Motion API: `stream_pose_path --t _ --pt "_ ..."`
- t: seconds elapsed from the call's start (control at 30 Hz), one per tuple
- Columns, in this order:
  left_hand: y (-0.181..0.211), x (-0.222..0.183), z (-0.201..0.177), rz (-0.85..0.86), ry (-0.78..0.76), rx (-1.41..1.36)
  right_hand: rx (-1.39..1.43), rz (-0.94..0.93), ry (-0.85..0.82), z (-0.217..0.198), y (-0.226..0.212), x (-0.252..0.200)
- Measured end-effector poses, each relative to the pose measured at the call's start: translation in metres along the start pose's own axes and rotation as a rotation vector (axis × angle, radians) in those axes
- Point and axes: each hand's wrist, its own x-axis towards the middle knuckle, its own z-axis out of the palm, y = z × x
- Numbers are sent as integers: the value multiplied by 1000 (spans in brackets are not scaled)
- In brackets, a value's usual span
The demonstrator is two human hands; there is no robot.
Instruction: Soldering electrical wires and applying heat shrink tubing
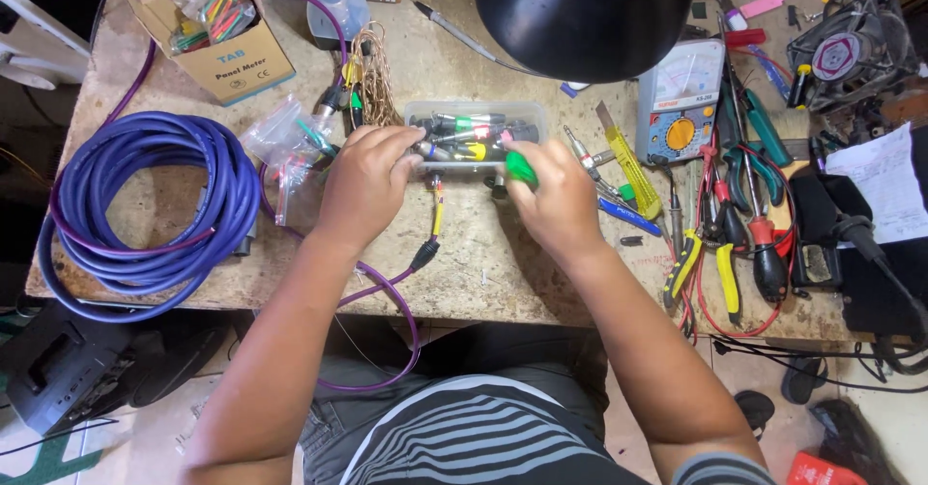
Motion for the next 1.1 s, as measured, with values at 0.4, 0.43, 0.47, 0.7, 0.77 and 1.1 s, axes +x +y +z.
stream_pose_path --t 0.4,0.43,0.47,0.7,0.77,1.1 --pt "10 4 -16 64 -80 91 354 268 -204 -23 -38 0" --pt "2 2 -12 61 -85 88 355 275 -208 -21 -33 -8" --pt "-6 -1 -8 120 -81 133 406 298 -218 -18 -28 -17" --pt "-35 12 7 220 -34 137 859 617 -111 -17 -77 -41" --pt "-36 19 6 191 -55 144 936 613 -103 3 -59 -37" --pt "-28 34 -4 94 -80 67 406 184 97 87 -24 -6"
